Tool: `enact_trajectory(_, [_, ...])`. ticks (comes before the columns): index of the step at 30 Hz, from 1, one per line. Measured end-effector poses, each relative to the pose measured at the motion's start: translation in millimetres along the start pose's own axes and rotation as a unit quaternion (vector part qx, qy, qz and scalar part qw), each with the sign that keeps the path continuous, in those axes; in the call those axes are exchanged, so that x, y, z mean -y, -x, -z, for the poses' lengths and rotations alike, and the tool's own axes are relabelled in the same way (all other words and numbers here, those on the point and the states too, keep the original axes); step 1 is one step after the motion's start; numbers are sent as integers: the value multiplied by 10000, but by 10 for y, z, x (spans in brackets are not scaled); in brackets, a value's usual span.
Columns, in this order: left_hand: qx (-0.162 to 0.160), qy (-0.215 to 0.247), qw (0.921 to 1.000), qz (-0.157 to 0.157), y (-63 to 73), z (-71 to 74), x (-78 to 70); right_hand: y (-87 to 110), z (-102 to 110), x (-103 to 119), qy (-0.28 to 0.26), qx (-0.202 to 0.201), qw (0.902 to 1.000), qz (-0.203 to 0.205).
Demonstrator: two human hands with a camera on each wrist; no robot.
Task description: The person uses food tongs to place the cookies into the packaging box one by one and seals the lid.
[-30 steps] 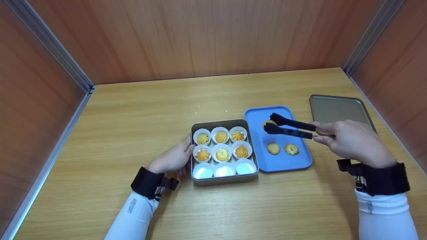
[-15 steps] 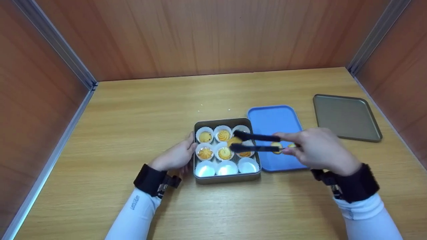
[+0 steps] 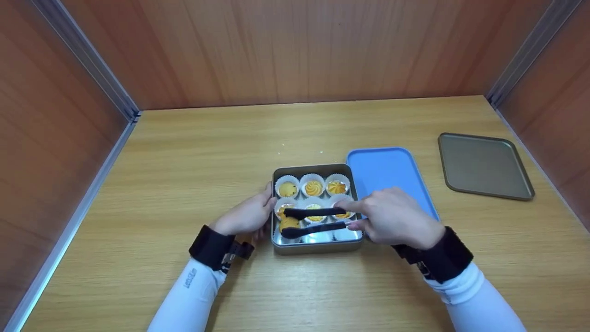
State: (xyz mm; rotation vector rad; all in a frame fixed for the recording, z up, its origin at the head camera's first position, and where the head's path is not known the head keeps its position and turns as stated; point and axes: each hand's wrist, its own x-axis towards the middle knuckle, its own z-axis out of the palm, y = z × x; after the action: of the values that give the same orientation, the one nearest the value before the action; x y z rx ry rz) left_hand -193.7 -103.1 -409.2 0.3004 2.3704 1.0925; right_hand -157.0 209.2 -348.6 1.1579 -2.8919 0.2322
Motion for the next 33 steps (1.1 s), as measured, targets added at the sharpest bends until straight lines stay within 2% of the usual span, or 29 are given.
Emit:
enact_trajectory(8, [-8, 3, 10000, 35, 8, -3, -6, -65, -54, 58, -49, 135, 9999, 3])
enact_trajectory(19, [-17, 29, 10000, 48, -6, -8, 9, -43, 10, 63, -113, 267, 9995, -89])
enact_trajectory(25, [-61, -1, 9999, 157, -5, -11, 1, -43, -7, 83, -264, 307, 9992, 29])
enact_trajectory(33, [-37, 37, 9997, 226, -5, -4, 0, -43, -5, 111, -215, 479, 9985, -123])
